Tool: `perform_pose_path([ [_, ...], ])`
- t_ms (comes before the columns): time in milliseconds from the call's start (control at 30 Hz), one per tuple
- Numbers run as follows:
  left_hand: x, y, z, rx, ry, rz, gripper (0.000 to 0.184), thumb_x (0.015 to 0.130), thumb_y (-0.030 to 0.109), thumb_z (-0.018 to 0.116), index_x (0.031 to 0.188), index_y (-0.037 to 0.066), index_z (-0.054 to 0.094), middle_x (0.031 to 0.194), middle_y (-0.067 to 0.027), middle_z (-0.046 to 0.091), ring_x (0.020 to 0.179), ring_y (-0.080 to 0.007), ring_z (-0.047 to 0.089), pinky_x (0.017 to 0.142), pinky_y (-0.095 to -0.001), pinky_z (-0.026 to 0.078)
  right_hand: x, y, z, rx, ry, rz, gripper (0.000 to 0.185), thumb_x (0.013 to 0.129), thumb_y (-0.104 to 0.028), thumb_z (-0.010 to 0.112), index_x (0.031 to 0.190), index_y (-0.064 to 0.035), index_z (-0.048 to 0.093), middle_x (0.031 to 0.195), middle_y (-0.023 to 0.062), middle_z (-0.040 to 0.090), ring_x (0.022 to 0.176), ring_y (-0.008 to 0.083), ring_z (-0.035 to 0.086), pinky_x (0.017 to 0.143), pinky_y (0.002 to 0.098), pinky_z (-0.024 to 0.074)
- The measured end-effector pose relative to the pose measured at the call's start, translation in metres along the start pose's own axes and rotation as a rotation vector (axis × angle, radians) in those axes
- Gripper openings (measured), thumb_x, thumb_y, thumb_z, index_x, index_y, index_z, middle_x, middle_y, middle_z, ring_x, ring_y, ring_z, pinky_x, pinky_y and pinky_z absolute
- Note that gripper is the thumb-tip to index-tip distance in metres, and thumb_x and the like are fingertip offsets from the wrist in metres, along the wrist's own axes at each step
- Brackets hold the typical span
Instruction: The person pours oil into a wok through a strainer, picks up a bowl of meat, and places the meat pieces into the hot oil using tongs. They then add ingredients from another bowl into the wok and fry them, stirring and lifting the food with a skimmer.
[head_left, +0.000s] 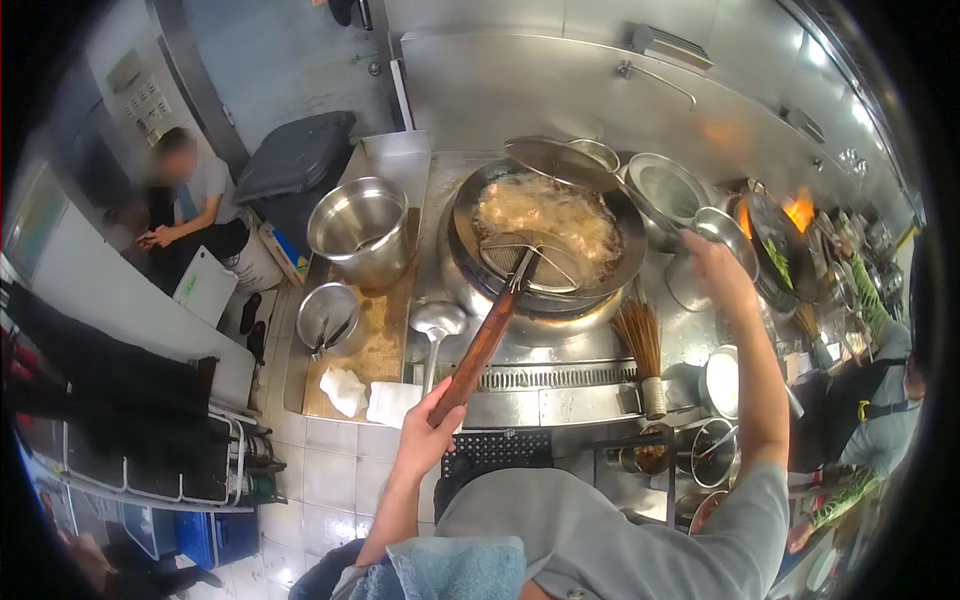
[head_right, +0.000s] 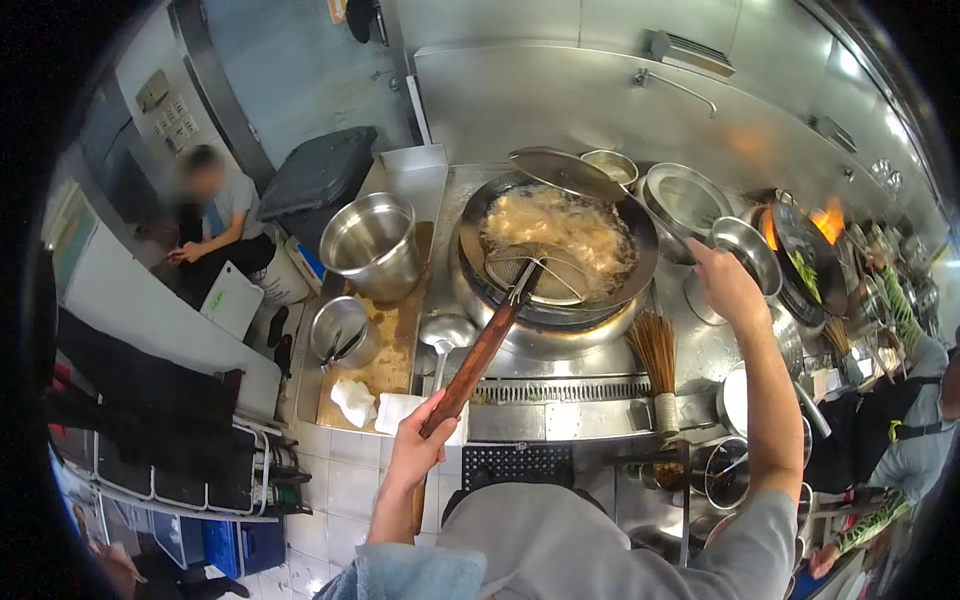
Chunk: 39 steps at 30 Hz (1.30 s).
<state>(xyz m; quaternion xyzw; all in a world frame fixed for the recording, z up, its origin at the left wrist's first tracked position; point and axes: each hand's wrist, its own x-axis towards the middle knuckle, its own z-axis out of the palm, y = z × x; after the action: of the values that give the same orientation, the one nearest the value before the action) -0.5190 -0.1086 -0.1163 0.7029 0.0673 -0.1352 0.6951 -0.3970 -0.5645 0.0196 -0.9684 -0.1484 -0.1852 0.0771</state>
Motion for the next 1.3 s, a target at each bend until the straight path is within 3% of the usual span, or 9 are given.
perform_pose_path([
  [33,0.000,0.000,0.001,-0.001,0.000,-0.001,0.056,0.089,0.010,0.065,0.141,0.006,0.045,0.101,-0.0043,0.068,0.060,-0.0040,0.053,0.045,-0.0209,0.044,0.010,-0.018,-0.008,0.008,-0.116,0.106,0.047,0.080,0.006,0.055,0.127,-0.0010,0.051,0.088,0.0277,0.064,0.088,0.0426,0.062,0.080,0.0482,0.0479],
  [233,0.000,-0.001,0.001,0.017,0.015,0.008,0.055,0.089,0.011,0.066,0.140,0.006,0.046,0.098,-0.0039,0.067,0.055,-0.0042,0.050,0.044,-0.0214,0.044,0.031,-0.039,0.010,-0.222,-0.239,-0.033,0.055,0.076,0.006,0.051,0.131,-0.0032,0.050,0.092,0.0240,0.065,0.090,0.0387,0.064,0.081,0.0462,0.0504],
  [367,0.002,-0.006,0.000,0.038,0.039,0.040,0.054,0.089,0.011,0.066,0.139,0.006,0.048,0.097,-0.0042,0.067,0.053,-0.0045,0.050,0.044,-0.0216,0.043,0.008,-0.049,-0.031,-0.258,-0.370,0.008,0.052,0.081,0.002,0.045,0.132,-0.0050,0.050,0.092,0.0226,0.064,0.091,0.0380,0.063,0.082,0.0459,0.0500],
  [667,0.003,0.000,-0.005,0.072,0.034,0.021,0.053,0.088,0.012,0.066,0.138,0.005,0.048,0.097,-0.0052,0.067,0.052,-0.0053,0.050,0.043,-0.0222,0.044,-0.033,-0.045,-0.088,-0.362,-0.358,0.104,0.059,0.073,0.011,0.052,0.129,-0.0072,0.053,0.089,0.0199,0.063,0.087,0.0373,0.063,0.078,0.0465,0.0497],
  [800,0.003,0.000,-0.005,0.085,0.011,0.025,0.054,0.088,0.012,0.066,0.139,0.007,0.048,0.096,-0.0053,0.068,0.052,-0.0056,0.051,0.043,-0.0227,0.044,-0.032,-0.022,-0.036,-0.330,-0.212,-0.018,0.063,0.072,0.013,0.051,0.131,-0.0068,0.052,0.090,0.0212,0.065,0.085,0.0372,0.064,0.078,0.0457,0.0507],
  [1033,0.003,0.000,-0.006,0.114,0.013,0.039,0.053,0.089,0.012,0.066,0.139,0.007,0.048,0.094,-0.0046,0.067,0.053,-0.0054,0.051,0.043,-0.0230,0.044,0.003,0.000,-0.028,-0.019,-0.070,0.083,0.048,0.074,0.006,0.055,0.122,0.0000,0.057,0.088,0.0303,0.062,0.086,0.0428,0.063,0.074,0.0471,0.0481],
  [1233,0.002,-0.008,-0.001,0.073,0.023,0.040,0.053,0.089,0.013,0.065,0.139,0.007,0.048,0.090,-0.0035,0.066,0.053,-0.0053,0.050,0.044,-0.0225,0.044,0.033,-0.009,0.017,-0.027,-0.107,0.153,0.054,0.074,0.008,0.054,0.126,-0.0020,0.054,0.088,0.0277,0.064,0.087,0.0423,0.063,0.076,0.0475,0.0497],
  [1300,0.001,-0.008,-0.001,0.073,0.025,0.033,0.053,0.089,0.013,0.065,0.139,0.007,0.048,0.089,-0.0032,0.065,0.053,-0.0052,0.050,0.044,-0.0225,0.044,0.035,-0.016,0.028,-0.049,-0.180,0.068,0.054,0.074,0.008,0.053,0.127,-0.0026,0.053,0.088,0.0269,0.064,0.086,0.0420,0.063,0.076,0.0479,0.0500],
])
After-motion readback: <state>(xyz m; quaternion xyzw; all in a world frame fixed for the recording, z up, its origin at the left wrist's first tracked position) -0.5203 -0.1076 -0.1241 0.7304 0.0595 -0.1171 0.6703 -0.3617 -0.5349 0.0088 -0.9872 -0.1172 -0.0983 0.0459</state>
